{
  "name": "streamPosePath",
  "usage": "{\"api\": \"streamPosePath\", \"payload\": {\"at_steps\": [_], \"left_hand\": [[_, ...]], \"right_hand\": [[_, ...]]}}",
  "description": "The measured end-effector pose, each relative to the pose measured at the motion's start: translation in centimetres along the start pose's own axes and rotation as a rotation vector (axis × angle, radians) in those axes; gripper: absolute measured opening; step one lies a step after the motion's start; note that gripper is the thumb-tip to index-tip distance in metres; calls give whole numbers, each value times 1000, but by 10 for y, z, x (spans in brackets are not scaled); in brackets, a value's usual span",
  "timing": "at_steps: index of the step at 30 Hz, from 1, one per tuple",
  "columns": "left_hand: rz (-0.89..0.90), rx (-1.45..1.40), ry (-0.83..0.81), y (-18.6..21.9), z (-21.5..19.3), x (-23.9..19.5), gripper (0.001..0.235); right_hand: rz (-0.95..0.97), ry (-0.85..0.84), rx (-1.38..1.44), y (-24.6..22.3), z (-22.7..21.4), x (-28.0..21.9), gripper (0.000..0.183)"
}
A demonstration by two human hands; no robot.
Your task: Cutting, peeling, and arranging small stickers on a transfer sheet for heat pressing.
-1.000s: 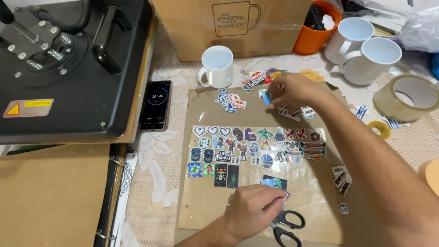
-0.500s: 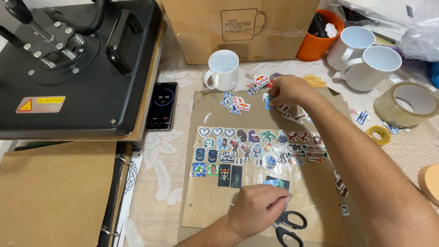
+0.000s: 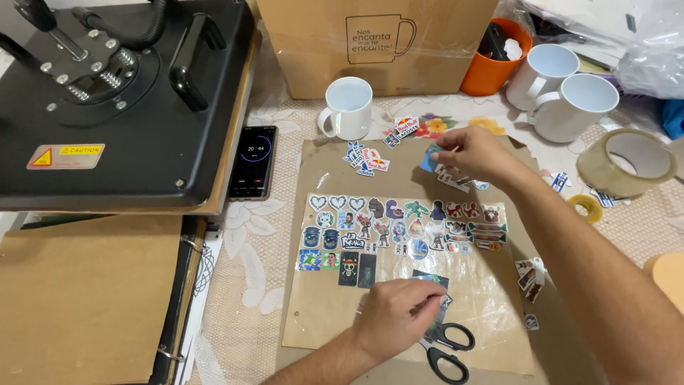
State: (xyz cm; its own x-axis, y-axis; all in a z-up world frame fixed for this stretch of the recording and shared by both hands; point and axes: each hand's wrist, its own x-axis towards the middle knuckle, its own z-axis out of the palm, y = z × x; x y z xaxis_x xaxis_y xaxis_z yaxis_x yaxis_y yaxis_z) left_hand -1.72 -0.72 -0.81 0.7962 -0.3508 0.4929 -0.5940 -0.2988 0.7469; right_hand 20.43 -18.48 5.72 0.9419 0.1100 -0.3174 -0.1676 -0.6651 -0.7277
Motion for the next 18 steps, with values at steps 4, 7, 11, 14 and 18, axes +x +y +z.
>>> {"api": "streamPosePath", "payload": {"at_steps": [4, 7, 11, 14, 18], "left_hand": [[-42, 27, 32, -5, 3, -1, 12], [-96, 20, 41, -5, 4, -3, 12], [-43, 11, 34, -3, -1, 1, 10], [-45, -25, 41, -3, 0, 1, 9], [-73, -18, 86, -4, 2, 0, 8]], "right_hand": [[-62, -51, -95, 25, 5, -10, 16], [-17, 16, -3, 31, 10, -12, 29], [-26, 17, 448, 36, 17, 5, 19], [7, -3, 537, 39, 23, 10, 21], [-91, 84, 350, 34, 21, 0, 19]]}}
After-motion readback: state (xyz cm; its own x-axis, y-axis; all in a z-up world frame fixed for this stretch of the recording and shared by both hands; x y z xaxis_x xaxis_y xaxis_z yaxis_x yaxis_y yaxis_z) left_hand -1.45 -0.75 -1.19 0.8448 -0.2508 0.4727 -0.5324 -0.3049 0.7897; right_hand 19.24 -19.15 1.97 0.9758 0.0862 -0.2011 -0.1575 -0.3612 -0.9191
